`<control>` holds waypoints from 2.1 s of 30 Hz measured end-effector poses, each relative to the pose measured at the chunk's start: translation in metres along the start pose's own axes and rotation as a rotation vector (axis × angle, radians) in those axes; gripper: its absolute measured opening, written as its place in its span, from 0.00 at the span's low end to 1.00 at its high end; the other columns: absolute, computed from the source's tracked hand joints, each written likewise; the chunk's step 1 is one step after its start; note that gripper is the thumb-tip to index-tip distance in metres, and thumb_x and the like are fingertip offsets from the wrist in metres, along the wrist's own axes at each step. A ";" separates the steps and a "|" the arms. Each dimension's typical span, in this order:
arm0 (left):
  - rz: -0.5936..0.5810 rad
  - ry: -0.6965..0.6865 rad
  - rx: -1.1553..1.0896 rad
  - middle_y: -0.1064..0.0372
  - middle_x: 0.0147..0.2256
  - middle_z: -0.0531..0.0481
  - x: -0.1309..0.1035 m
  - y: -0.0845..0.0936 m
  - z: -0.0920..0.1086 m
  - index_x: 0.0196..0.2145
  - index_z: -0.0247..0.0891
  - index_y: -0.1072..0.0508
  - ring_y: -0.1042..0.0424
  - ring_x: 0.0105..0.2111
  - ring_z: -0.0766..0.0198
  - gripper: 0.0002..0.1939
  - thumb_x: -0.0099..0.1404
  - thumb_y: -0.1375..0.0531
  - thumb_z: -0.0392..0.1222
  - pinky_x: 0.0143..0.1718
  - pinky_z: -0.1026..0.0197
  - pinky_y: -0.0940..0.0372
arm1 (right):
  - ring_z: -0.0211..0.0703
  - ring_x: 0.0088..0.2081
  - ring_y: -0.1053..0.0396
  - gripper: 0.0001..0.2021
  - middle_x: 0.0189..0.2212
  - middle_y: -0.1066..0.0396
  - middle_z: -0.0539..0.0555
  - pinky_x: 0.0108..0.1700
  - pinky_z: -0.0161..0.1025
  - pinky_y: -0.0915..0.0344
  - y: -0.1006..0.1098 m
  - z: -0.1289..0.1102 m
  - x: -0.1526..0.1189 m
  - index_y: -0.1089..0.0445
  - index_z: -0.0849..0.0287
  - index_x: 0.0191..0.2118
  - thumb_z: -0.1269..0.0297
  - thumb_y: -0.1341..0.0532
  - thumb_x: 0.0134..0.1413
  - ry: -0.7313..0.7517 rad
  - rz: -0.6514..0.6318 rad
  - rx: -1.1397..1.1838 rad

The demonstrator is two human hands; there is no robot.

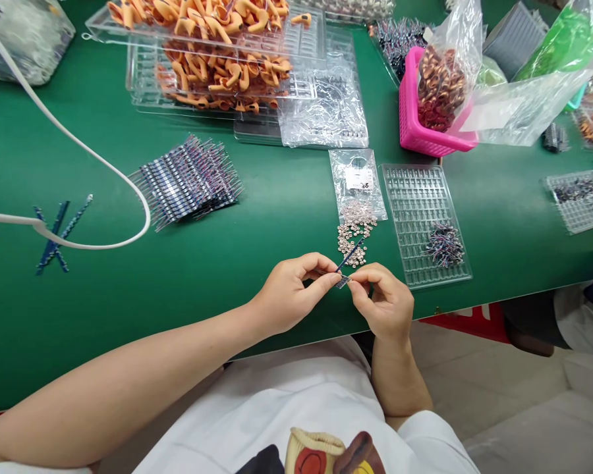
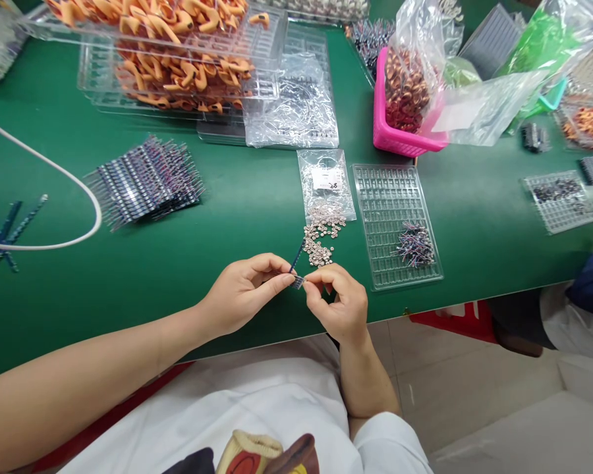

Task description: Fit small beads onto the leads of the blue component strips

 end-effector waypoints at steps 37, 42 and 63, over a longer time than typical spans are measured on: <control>-0.094 0.202 -0.162 0.28 0.28 0.50 -0.001 0.000 0.002 0.30 0.36 0.28 0.31 0.28 0.64 0.10 0.60 0.36 0.46 0.32 0.61 0.36 | 0.38 0.28 0.35 0.03 0.29 0.32 0.50 0.30 0.37 0.40 0.009 0.002 0.000 0.26 0.56 0.35 0.67 0.35 0.61 -0.147 -0.170 0.206; -0.097 0.216 -0.203 0.29 0.28 0.52 -0.001 0.000 0.003 0.30 0.36 0.28 0.31 0.28 0.66 0.10 0.59 0.35 0.45 0.33 0.62 0.36 | 0.38 0.29 0.35 0.03 0.30 0.32 0.50 0.30 0.37 0.40 0.009 0.002 -0.002 0.25 0.56 0.35 0.68 0.36 0.61 -0.161 -0.171 0.217; -0.094 0.219 -0.209 0.30 0.28 0.51 0.000 -0.001 0.002 0.30 0.35 0.28 0.32 0.29 0.66 0.10 0.59 0.35 0.45 0.33 0.62 0.37 | 0.37 0.28 0.34 0.03 0.30 0.30 0.50 0.29 0.35 0.39 0.008 0.004 -0.003 0.25 0.55 0.35 0.69 0.35 0.60 -0.157 -0.119 0.207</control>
Point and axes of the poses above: each hand's wrist, its own x-axis towards the middle knuckle, its own y-axis out of the back of the hand, z = x × y, the point moved 1 cm from there along x, towards the middle knuckle
